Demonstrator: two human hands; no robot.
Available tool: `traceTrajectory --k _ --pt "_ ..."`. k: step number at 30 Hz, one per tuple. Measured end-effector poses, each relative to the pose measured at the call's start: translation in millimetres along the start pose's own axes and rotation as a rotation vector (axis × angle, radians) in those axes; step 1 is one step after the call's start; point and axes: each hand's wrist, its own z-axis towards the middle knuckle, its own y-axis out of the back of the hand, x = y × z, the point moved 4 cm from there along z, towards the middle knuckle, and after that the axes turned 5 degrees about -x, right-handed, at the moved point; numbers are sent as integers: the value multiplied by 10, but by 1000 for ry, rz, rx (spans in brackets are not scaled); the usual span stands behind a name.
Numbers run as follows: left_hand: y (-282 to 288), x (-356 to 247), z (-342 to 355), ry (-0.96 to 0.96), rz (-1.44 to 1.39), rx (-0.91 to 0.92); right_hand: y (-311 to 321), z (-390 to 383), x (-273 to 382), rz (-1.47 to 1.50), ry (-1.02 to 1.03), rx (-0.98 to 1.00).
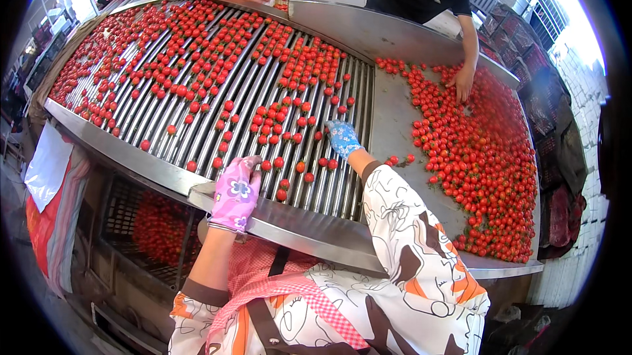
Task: The person sorts berries on a conveyor belt by hand, picking out specific berries and placing them into a crate below the table.
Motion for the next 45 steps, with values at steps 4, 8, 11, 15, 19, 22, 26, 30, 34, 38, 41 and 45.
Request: traceTrajectory --k 4,8,11,15,19,22,26,30,34,38,41,45 --pt "36 -2 -8 98 -37 43 320 -33 551 314 -126 -98" --pt "-21 -60 -26 38 3 116 394 -252 1425 1040 -122 341" --pt "-47 -153 -45 -2 -62 199 570 -545 1921 1381 -155 538" --pt "-7 -178 -60 42 -189 65 748 -648 1860 1304 -168 618" --pt "293 -48 -264 364 -623 -190 1067 -731 1729 909 -1 545" --pt "581 275 -732 719 -970 -325 1266 -1061 1313 782 -89 519" --pt "795 1304 -1465 1018 -1158 -593 1450 -1621 645 562 -243 581" --pt "1224 2441 -1823 808 -1278 -929 1391 -1979 229 413 -295 445" --pt "1485 2089 -1483 1064 -643 -849 1392 -2041 155 214 -242 675" --pt "1047 1317 -685 481 -131 -555 1412 -1954 164 402 -149 451" --pt "635 620 -341 108 84 -374 1481 -1945 227 384 -184 513" --pt "165 250 -225 -98 302 -175 1380 -1905 212 337 -141 572"
